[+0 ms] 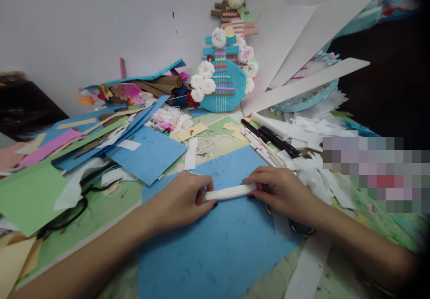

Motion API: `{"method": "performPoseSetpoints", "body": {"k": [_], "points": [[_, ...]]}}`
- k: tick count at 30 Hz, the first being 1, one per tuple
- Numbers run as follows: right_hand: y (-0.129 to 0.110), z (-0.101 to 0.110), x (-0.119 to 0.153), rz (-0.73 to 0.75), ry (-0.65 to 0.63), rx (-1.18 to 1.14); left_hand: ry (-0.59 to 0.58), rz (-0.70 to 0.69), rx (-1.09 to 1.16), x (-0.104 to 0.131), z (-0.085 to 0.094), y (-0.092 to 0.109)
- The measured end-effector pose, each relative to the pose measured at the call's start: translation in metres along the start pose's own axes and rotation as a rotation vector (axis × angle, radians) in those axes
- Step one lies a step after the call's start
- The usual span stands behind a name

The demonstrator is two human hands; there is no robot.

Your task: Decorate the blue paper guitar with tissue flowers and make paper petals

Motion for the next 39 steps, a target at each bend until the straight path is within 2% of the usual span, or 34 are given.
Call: {"method": "performPoseSetpoints", "body": {"k": [6, 13, 20, 25, 31, 36, 39], "points": [[-0.004, 0.007, 0.001, 0.033, 0.107, 0.126, -0.009, -0.007, -0.032, 0.001, 0.000, 0.000], [-0.006, 0.003, 0.003, 0.081, 0.090, 0.177, 0.014, -0.037, -0.037, 0.002, 0.002, 0.001], [-0.005, 0.001, 0.004, 0.062, 0.120, 0.216, 0.023, -0.038, -0.030, 0.001, 0.001, 0.002], [-0.007, 0.000, 0.004, 0.073, 0.112, 0.214, 0.021, -0.041, -0.040, 0.001, 0.001, 0.002], [-0.009, 0.002, 0.003, 0.058, 0.119, 0.152, 0.040, -0.148, -0.101, 0.003, 0.002, 0.010], [-0.016, -0.006, 0.001, 0.062, 0.049, 0.069, 0.050, -0.195, -0.125, 0.004, 0.001, 0.013], [-0.022, -0.008, 0.001, 0.086, 0.029, 0.030, 0.100, -0.230, -0.130, 0.005, 0.004, 0.015]]}}
Point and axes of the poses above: each hand's wrist, its own x-axis away from the middle knuckle, its own z-axis out of the back of the hand, y = z × x, the point moved 9 cm from there along -x, towards the middle knuckle, and after that the axes turned 10 degrees about y, right-handed, at the moved point
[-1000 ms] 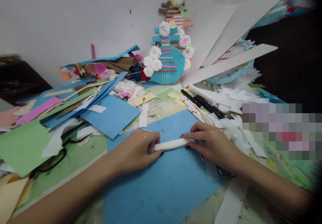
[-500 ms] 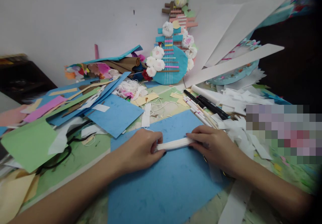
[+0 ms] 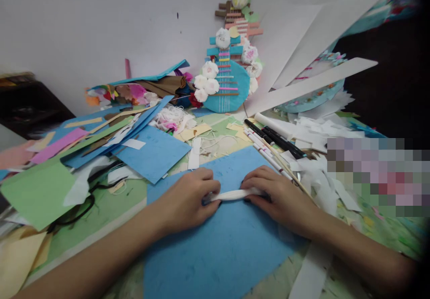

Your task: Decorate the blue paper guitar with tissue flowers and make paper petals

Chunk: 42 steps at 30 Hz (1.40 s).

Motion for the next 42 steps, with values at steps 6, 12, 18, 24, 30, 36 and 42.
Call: {"method": "performPoseSetpoints", "body": {"k": [6, 12, 18, 24, 30, 36, 42], "points": [[-0.004, 0.005, 0.000, -0.011, 0.029, -0.007, 0.137, -0.062, 0.025, -0.001, 0.010, 0.007], [-0.013, 0.003, 0.004, 0.079, 0.080, -0.012, 0.115, -0.150, -0.040, 0.001, -0.003, 0.013], [-0.019, 0.005, 0.006, 0.137, 0.137, -0.009, 0.158, -0.239, -0.082, 0.002, -0.004, 0.022], [-0.016, 0.020, 0.003, 0.090, 0.223, -0.033, 0.193, -0.241, -0.089, 0.001, 0.001, 0.023], [0.026, 0.071, 0.008, -0.238, 0.554, -0.062, 0.259, -0.013, 0.124, -0.002, 0.023, 0.001], [0.060, 0.065, -0.033, -0.390, 0.406, -0.008, 0.234, -0.131, 0.276, 0.002, 0.028, 0.019], [0.080, 0.010, -0.126, -0.285, 0.118, 0.251, 0.318, -0.194, 0.362, 0.006, 0.043, 0.026]]}}
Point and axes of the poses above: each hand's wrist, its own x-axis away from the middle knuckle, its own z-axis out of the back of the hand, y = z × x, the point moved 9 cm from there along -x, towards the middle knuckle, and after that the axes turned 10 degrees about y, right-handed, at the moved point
